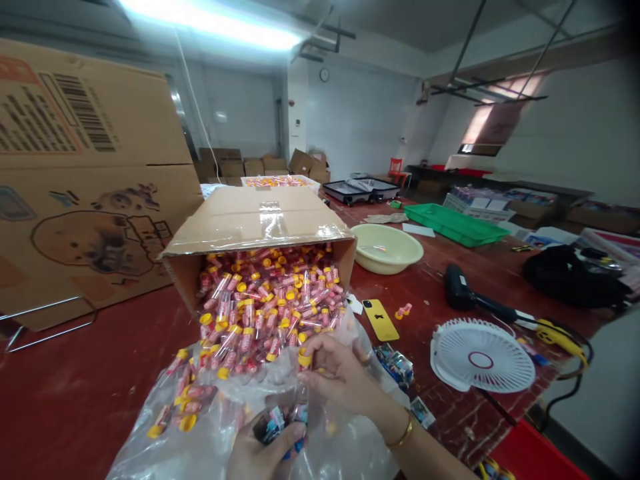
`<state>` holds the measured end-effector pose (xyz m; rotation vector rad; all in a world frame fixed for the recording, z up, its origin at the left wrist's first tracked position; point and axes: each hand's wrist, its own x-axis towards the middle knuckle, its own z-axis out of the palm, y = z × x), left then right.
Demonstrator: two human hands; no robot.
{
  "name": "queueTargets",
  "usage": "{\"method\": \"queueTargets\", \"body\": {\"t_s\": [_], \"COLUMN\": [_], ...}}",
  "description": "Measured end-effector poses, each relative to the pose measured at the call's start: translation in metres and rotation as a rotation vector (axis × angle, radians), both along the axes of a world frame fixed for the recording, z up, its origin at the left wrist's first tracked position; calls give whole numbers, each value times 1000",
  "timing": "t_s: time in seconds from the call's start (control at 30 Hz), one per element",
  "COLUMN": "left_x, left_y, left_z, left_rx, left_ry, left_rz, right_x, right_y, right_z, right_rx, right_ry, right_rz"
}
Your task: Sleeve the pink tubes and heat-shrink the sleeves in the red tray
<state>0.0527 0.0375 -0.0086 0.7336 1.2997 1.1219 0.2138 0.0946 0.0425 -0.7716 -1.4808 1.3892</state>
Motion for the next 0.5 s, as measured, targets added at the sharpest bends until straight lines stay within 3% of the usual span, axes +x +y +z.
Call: {"method": "queueTargets", "body": {"t_s": [0.13, 0.3, 0.5], "left_x": [7, 19, 19], "left_y": [-3, 1, 1], "left_z": [11, 23, 13], "left_rx": [-106, -183, -139], "left_ry": [-214, -438, -333], "left_rz": [8, 54, -127], "right_x": [-8, -15, -18], "right_y": [-1, -34, -56], "right_z": [-16, -33, -38], "right_rx": [-179, -238, -238], "right_ry": [120, 90, 92], "right_rz": [68, 158, -10]}}
